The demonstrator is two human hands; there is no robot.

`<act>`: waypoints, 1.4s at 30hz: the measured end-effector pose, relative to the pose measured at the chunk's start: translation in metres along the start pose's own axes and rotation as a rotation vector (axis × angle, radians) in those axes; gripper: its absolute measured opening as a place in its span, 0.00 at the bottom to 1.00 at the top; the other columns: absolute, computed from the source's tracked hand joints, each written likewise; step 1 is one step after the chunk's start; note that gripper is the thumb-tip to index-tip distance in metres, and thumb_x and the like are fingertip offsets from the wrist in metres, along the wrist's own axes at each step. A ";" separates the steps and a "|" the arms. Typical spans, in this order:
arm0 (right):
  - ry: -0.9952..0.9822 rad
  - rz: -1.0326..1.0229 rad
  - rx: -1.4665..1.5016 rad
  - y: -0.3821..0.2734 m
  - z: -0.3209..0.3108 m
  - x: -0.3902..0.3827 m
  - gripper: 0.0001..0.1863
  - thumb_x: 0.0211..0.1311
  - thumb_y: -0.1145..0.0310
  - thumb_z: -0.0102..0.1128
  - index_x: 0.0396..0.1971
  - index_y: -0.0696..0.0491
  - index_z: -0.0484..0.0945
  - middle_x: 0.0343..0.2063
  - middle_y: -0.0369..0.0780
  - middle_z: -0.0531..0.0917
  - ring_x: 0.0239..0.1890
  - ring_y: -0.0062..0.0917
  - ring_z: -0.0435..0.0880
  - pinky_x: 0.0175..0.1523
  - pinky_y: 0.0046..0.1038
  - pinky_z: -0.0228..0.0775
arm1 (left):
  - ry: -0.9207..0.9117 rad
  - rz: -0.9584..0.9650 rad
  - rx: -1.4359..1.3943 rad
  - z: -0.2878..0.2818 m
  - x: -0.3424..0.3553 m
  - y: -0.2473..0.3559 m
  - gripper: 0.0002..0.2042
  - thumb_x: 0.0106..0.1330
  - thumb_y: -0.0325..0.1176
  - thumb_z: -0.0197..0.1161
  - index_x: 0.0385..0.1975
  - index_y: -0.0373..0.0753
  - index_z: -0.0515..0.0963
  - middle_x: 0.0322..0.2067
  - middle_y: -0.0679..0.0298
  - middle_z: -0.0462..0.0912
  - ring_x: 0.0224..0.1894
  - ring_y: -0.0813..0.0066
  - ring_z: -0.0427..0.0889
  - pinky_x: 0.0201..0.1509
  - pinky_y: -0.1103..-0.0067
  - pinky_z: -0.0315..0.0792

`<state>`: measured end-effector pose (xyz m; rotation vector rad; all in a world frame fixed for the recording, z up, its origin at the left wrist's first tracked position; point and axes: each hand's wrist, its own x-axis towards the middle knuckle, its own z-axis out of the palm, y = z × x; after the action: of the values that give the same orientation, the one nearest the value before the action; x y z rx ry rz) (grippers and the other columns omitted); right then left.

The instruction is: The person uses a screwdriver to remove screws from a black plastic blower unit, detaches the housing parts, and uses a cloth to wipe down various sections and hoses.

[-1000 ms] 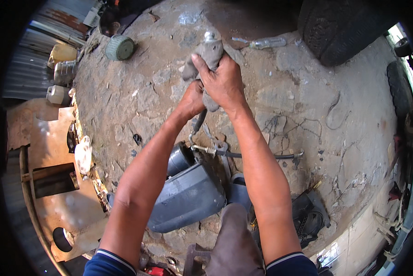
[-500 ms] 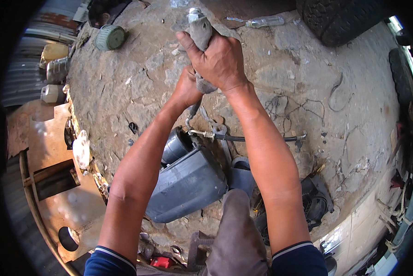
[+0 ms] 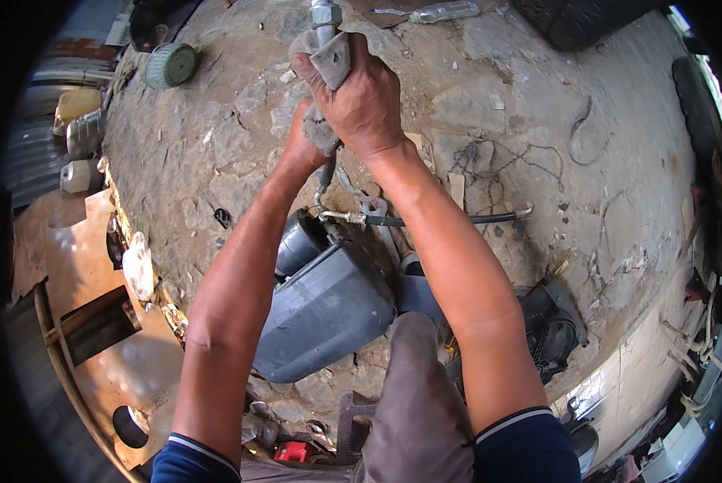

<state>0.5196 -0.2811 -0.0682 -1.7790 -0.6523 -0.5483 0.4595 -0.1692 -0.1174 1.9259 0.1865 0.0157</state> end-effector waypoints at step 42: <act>-0.323 0.703 0.577 -0.039 0.017 -0.056 0.30 0.74 0.40 0.42 0.41 0.54 0.80 0.27 0.43 0.85 0.27 0.24 0.84 0.33 0.28 0.75 | 0.624 0.074 0.249 -0.021 -0.044 0.078 0.40 0.75 0.58 0.45 0.74 0.30 0.46 0.74 0.42 0.47 0.77 0.54 0.47 0.76 0.68 0.47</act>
<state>0.4526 -0.2649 -0.0823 -1.4135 -0.3079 0.3841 0.4240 -0.1829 -0.0337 2.1234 0.5532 0.6742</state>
